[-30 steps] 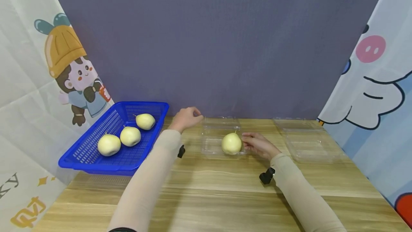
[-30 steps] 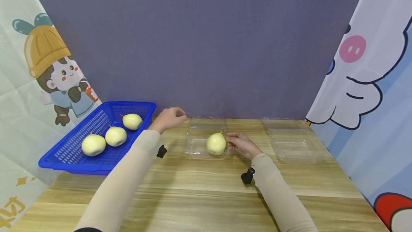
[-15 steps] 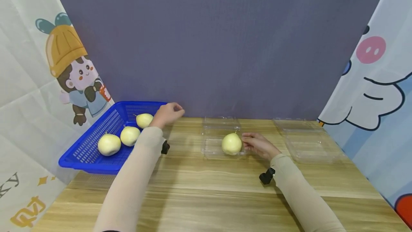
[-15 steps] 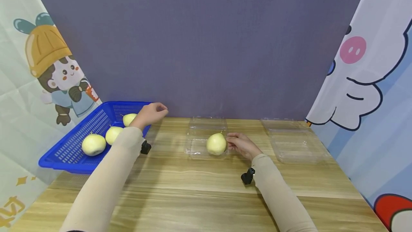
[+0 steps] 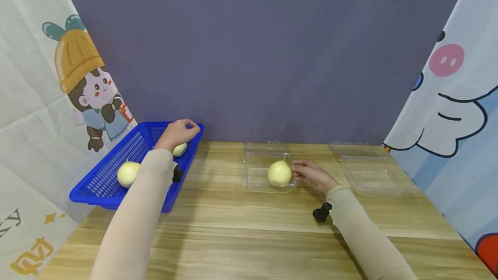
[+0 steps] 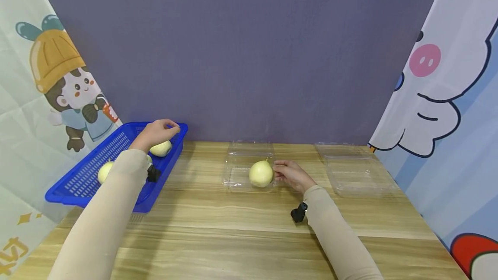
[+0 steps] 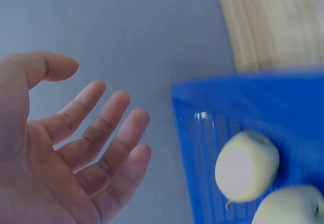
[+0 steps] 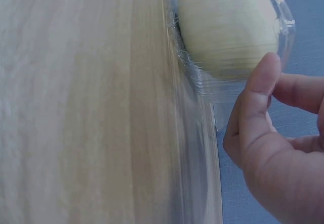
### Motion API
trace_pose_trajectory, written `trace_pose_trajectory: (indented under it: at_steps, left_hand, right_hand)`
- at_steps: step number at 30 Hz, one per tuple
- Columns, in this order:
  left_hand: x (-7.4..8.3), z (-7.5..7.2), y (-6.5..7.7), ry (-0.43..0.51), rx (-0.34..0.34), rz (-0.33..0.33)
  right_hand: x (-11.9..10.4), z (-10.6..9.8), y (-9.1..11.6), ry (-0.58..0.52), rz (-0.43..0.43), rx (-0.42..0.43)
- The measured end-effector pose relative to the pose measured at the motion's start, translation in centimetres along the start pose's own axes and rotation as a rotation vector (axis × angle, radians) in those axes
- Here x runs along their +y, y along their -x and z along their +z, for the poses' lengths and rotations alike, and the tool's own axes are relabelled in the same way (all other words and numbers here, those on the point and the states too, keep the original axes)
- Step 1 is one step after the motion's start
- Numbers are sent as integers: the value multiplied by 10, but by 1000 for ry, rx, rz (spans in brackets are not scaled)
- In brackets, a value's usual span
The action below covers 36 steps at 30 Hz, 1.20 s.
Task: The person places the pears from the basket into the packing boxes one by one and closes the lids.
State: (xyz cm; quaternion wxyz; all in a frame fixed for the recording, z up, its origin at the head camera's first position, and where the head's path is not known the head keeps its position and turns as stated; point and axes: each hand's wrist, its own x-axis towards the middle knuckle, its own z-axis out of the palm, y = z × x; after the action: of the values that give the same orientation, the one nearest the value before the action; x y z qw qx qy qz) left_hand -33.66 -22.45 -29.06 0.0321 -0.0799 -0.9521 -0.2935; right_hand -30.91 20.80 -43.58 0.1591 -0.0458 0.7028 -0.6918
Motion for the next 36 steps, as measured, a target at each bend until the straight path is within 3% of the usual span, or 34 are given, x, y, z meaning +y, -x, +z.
trace_pose_trajectory:
  at_steps: [13,26,36]
  left_hand:
    - [-28,-25,10,-49,-47,-70]
    - [-61,-29,11,-134,-50,-101]
    - [-74,-27,18,-230,-124,-148]
  right_hand:
    - [0,-2,-2,4,-9,-5]
    - [2,-2,-3,-10,-15,3]
    - [2,-1,-2,5,-15,-11]
